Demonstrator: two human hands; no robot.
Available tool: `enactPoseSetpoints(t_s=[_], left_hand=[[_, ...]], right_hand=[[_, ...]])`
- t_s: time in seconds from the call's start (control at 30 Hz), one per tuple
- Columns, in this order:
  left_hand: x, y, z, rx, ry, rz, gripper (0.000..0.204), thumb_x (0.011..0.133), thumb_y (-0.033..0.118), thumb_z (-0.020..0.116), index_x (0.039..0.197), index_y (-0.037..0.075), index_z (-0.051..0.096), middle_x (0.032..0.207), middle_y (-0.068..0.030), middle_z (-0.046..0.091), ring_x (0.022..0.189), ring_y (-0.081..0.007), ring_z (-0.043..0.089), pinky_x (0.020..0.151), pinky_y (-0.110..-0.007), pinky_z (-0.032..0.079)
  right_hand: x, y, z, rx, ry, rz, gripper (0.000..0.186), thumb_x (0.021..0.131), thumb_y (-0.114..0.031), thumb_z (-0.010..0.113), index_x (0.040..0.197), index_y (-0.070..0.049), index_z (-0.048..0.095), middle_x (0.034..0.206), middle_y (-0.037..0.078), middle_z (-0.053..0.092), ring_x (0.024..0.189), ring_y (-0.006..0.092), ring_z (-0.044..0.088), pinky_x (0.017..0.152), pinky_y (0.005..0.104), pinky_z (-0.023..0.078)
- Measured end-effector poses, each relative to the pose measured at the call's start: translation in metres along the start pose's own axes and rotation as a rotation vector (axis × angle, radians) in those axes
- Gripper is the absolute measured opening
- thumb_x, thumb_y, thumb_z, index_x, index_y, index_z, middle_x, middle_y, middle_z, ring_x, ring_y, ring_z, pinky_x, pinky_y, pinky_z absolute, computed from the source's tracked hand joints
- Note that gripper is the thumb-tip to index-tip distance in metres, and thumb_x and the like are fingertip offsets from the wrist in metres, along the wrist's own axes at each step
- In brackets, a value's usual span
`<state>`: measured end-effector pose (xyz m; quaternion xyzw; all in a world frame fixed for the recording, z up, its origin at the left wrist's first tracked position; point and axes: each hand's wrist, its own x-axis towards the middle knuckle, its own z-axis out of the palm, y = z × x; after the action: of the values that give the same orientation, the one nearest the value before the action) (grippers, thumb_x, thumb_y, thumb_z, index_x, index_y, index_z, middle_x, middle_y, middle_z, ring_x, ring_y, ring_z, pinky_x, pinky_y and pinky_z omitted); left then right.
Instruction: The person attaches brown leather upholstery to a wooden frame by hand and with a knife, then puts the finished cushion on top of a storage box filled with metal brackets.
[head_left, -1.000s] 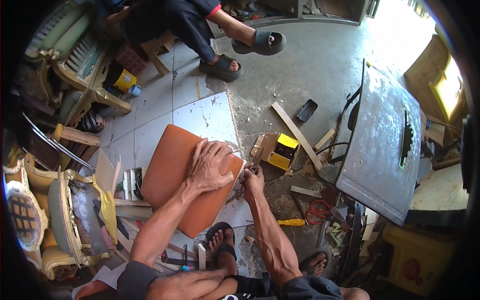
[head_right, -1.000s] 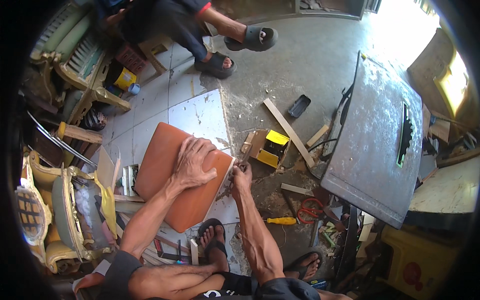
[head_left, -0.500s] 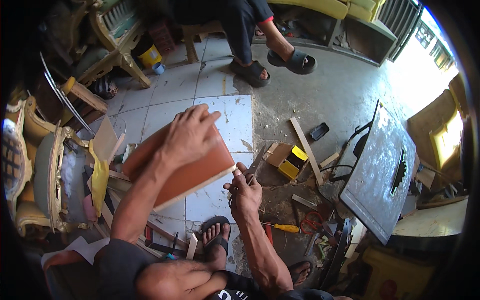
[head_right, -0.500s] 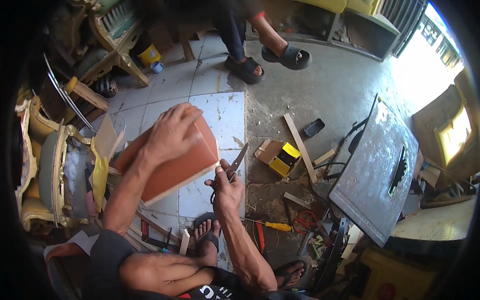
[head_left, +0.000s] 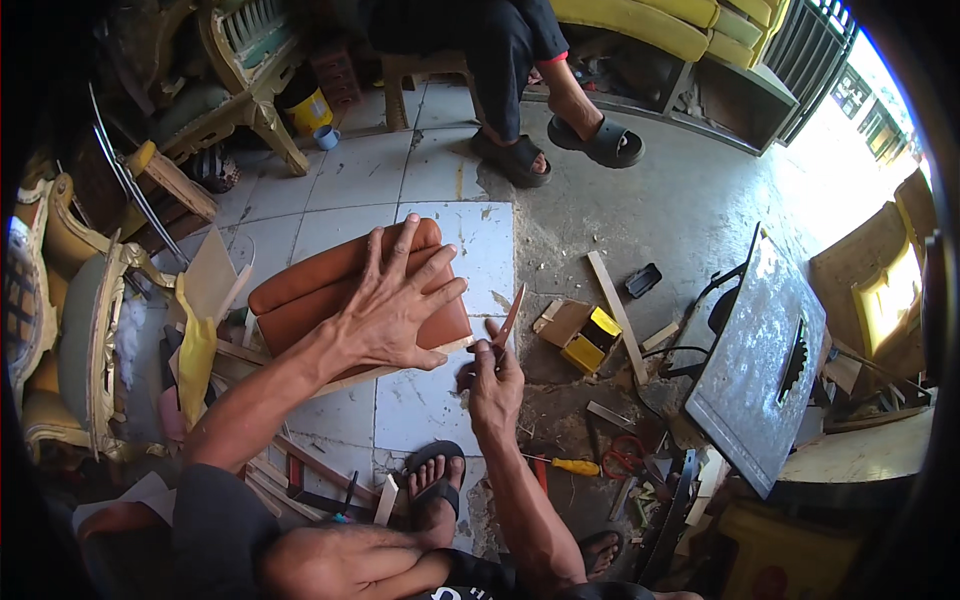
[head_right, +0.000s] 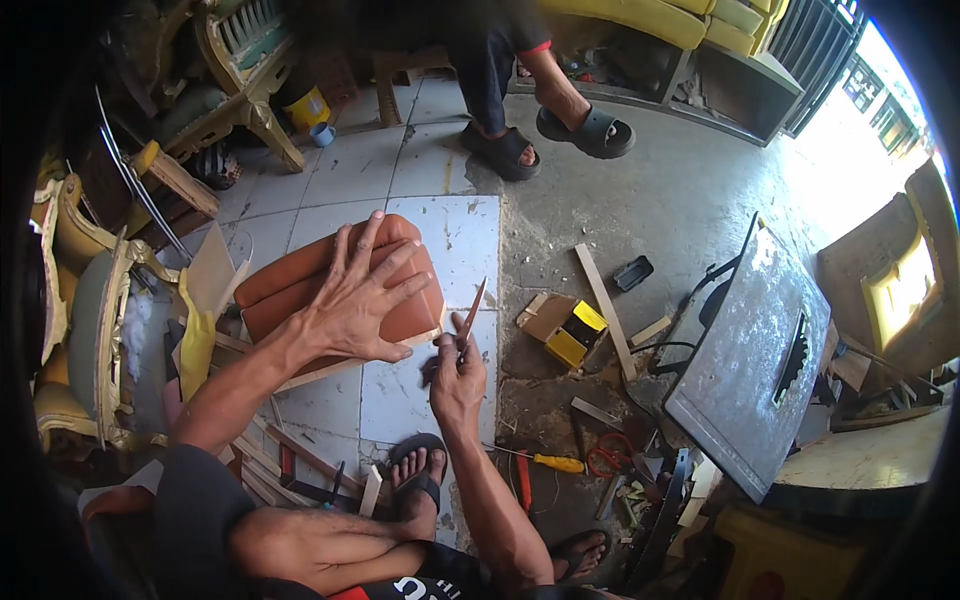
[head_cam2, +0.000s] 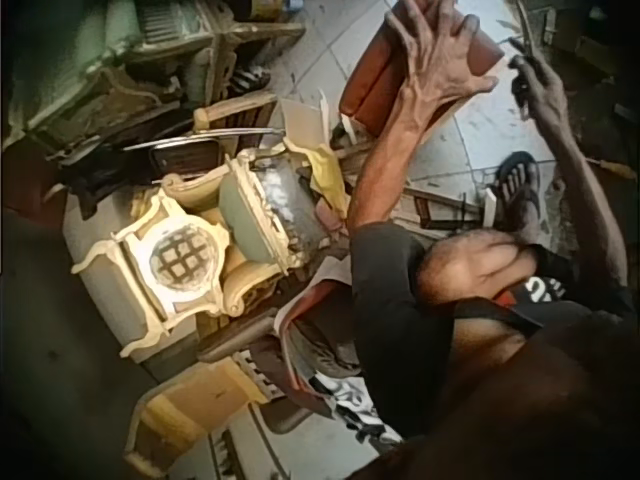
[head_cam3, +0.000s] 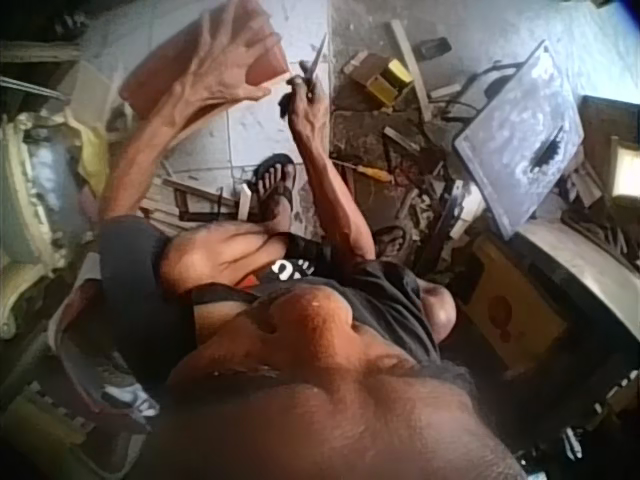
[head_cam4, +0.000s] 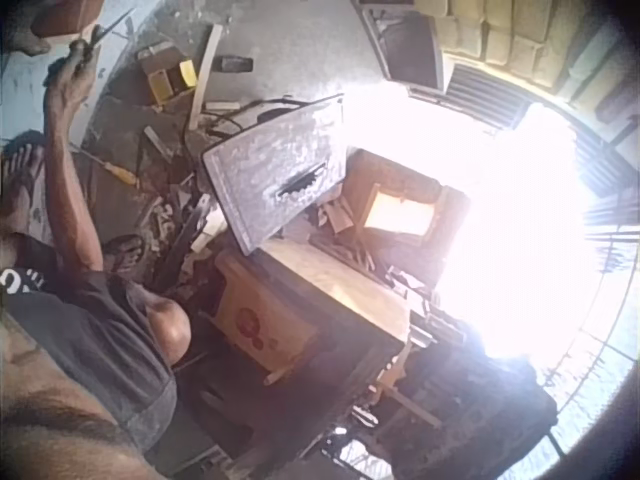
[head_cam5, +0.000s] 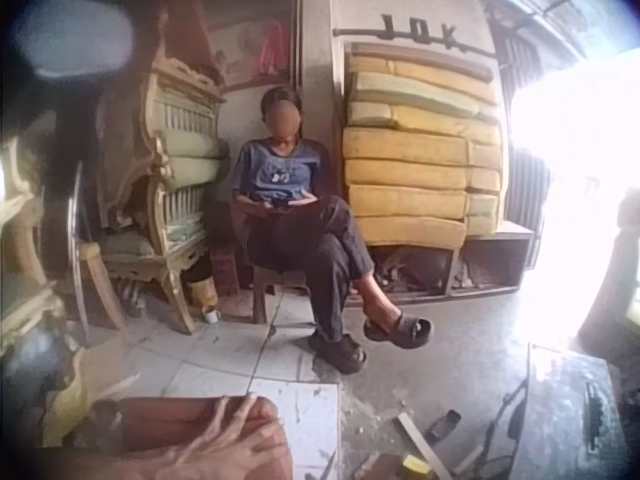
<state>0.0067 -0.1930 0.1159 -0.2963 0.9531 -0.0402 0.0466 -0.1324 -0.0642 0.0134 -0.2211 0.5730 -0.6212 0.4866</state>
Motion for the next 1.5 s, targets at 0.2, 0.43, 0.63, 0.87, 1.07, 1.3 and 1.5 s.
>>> enactPoseSetpoints(t_s=[0.2, 0.43, 0.63, 0.87, 1.07, 1.3, 1.5], left_hand=[[0.001, -0.005, 0.006, -0.062, 0.116, 0.034, 0.093, 0.066, 0.065, 0.076, 0.144, 0.017, 0.059, 0.163, -0.0174, 0.031, 0.154, -0.0550, -0.001, 0.114, -0.085, 0.006], [0.000, -0.010, 0.017, -0.110, 0.242, 0.065, 0.088, 0.065, 0.060, 0.082, 0.134, 0.016, 0.049, 0.158, -0.0185, 0.028, 0.154, -0.0547, 0.003, 0.114, -0.083, 0.010], [0.004, -0.011, 0.016, -0.120, 0.264, 0.056, 0.090, 0.060, 0.053, 0.089, 0.129, 0.018, 0.042, 0.156, -0.0161, 0.029, 0.153, -0.0541, 0.008, 0.116, -0.080, 0.013], [0.006, -0.015, 0.015, -0.120, 0.257, 0.045, 0.085, 0.060, 0.051, 0.088, 0.124, 0.016, 0.043, 0.154, -0.0154, 0.030, 0.152, -0.0541, 0.009, 0.116, -0.079, 0.015], [0.008, -0.015, 0.020, -0.117, 0.304, 0.032, 0.085, 0.058, 0.049, 0.087, 0.122, 0.015, 0.044, 0.153, -0.0156, 0.032, 0.151, -0.0538, 0.013, 0.111, -0.076, 0.021], [0.013, -0.020, 0.019, -0.104, 0.306, 0.001, 0.081, 0.058, 0.054, 0.082, 0.116, 0.012, 0.045, 0.146, -0.0170, 0.033, 0.150, -0.0552, 0.011, 0.107, -0.081, 0.020], [0.011, -0.006, 0.022, -0.144, 0.355, 0.073, 0.084, 0.057, 0.056, 0.082, 0.119, 0.012, 0.046, 0.146, -0.0171, 0.033, 0.151, -0.0550, 0.010, 0.109, -0.082, 0.018]], right_hand=[[0.003, 0.016, -0.016, -0.413, -0.075, -0.300, 0.053, 0.110, -0.037, 0.050, 0.153, -0.004, 0.048, 0.099, 0.019, 0.071, 0.084, 0.0271, 0.069, 0.081, 0.0425, 0.054], [-0.005, 0.008, -0.009, -0.548, -0.164, -0.173, 0.061, 0.106, -0.040, 0.055, 0.161, -0.019, 0.040, 0.064, 0.014, 0.060, 0.055, 0.0241, 0.059, 0.059, 0.0412, 0.049], [0.000, 0.007, -0.013, -0.541, -0.109, -0.261, 0.052, 0.105, -0.036, 0.058, 0.153, -0.019, 0.053, 0.064, 0.015, 0.062, 0.055, 0.0237, 0.060, 0.059, 0.0415, 0.049], [0.007, 0.003, -0.015, -0.551, -0.108, -0.316, 0.048, 0.104, -0.034, 0.060, 0.150, -0.020, 0.057, 0.068, 0.017, 0.065, 0.058, 0.0251, 0.065, 0.060, 0.0408, 0.051], [0.008, 0.000, 0.003, -0.514, 0.021, -0.216, 0.045, 0.104, -0.034, 0.061, 0.147, -0.021, 0.061, 0.064, 0.014, 0.063, 0.057, 0.0170, 0.060, 0.060, 0.0389, 0.050], [0.021, -0.005, 0.004, -0.645, 0.050, -0.349, 0.044, 0.104, -0.034, 0.061, 0.145, -0.019, 0.063, 0.064, 0.013, 0.064, 0.058, 0.0160, 0.060, 0.061, 0.0367, 0.051], [0.072, 0.002, -0.046, -0.059, 0.055, -0.067, 0.055, 0.108, -0.038, 0.057, 0.144, 0.003, 0.058, 0.138, 0.020, 0.065, 0.131, 0.0217, 0.056, 0.108, 0.0338, 0.044]])
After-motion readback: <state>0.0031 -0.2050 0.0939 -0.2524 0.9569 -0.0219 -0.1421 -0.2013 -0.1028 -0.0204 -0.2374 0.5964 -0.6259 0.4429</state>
